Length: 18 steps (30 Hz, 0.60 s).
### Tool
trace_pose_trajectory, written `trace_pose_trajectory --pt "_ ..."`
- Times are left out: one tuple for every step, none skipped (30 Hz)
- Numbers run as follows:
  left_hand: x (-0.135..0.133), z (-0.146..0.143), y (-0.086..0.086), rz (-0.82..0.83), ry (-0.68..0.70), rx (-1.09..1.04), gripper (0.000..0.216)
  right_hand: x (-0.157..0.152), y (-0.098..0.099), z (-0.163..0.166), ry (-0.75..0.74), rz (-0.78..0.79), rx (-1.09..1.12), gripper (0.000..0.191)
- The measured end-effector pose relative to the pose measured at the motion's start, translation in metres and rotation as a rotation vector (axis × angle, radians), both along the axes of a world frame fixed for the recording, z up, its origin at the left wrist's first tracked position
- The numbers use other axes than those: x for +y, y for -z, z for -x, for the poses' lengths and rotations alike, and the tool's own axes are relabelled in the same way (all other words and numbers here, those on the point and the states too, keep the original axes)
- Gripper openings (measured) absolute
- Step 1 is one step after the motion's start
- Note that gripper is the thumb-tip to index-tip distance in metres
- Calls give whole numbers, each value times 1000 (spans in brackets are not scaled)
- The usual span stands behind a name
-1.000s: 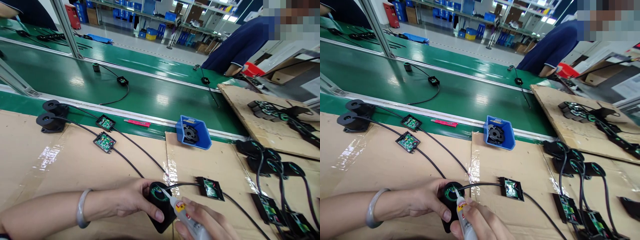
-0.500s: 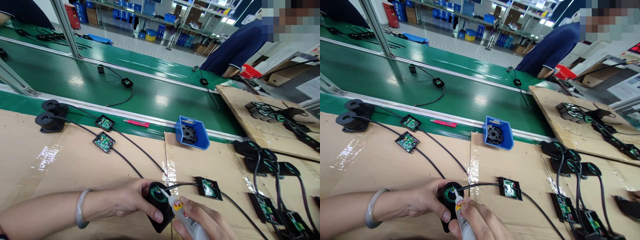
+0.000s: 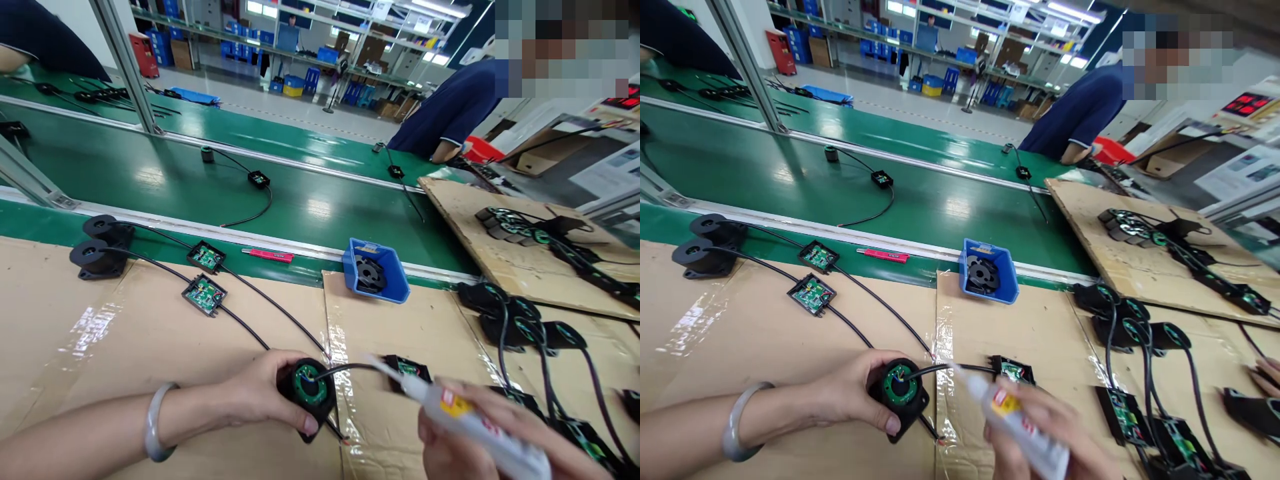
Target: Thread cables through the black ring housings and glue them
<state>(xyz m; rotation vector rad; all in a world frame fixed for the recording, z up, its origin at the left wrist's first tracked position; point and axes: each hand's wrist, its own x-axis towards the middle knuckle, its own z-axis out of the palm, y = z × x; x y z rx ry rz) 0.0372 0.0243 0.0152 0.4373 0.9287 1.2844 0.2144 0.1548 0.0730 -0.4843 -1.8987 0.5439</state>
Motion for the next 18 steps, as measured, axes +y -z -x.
trace_pose_trajectory --pt "2 4 0 -59 -30 112 62 8 1 6 5 91 79 18" --pt "5 9 -1 -116 -71 248 61 16 2 14 -20 211 139 19" --pt "9 14 -2 -162 -122 403 57 25 4 23 -74 350 170 21" --pt "13 19 -4 -191 -175 565 54 33 7 33 -145 481 164 24" --pt "17 23 -5 -206 -219 718 51 42 11 45 -216 584 125 27" --pt "20 27 -6 -207 -244 847 50 49 16 58 -272 656 77 31" --pt "23 31 -8 -199 -247 946 51 57 22 71 -312 693 30 36" --pt "26 34 -9 -184 -231 1019 52 64 28 85 -341 708 -16 40" --pt "27 36 -9 -164 -209 1075 54 70 35 99 -364 710 -63 42" --pt "28 37 -9 -138 -184 1121 56 75 42 113 -380 705 -108 41" --pt "27 38 -9 -109 -161 1162 57 80 49 127 -393 700 -156 39" --pt "26 39 -8 -82 -137 1196 58 85 56 140 -398 692 -203 36" --pt "25 38 -6 -60 -112 1222 60 89 63 153 -396 681 -248 32" --pt "23 38 -4 -41 -91 1237 61 94 70 164 -386 670 -291 28" --pt "22 38 -2 -26 -75 1242 62 98 76 175 -371 657 -331 25" --pt "21 37 0 -12 -66 1241 62 101 82 184 -352 644 -366 24" --pt "20 37 2 3 -66 1239 62 105 86 192 -332 630 -397 23" --pt "19 37 4 18 -71 1241 61 108 90 198 -314 617 -424 22"
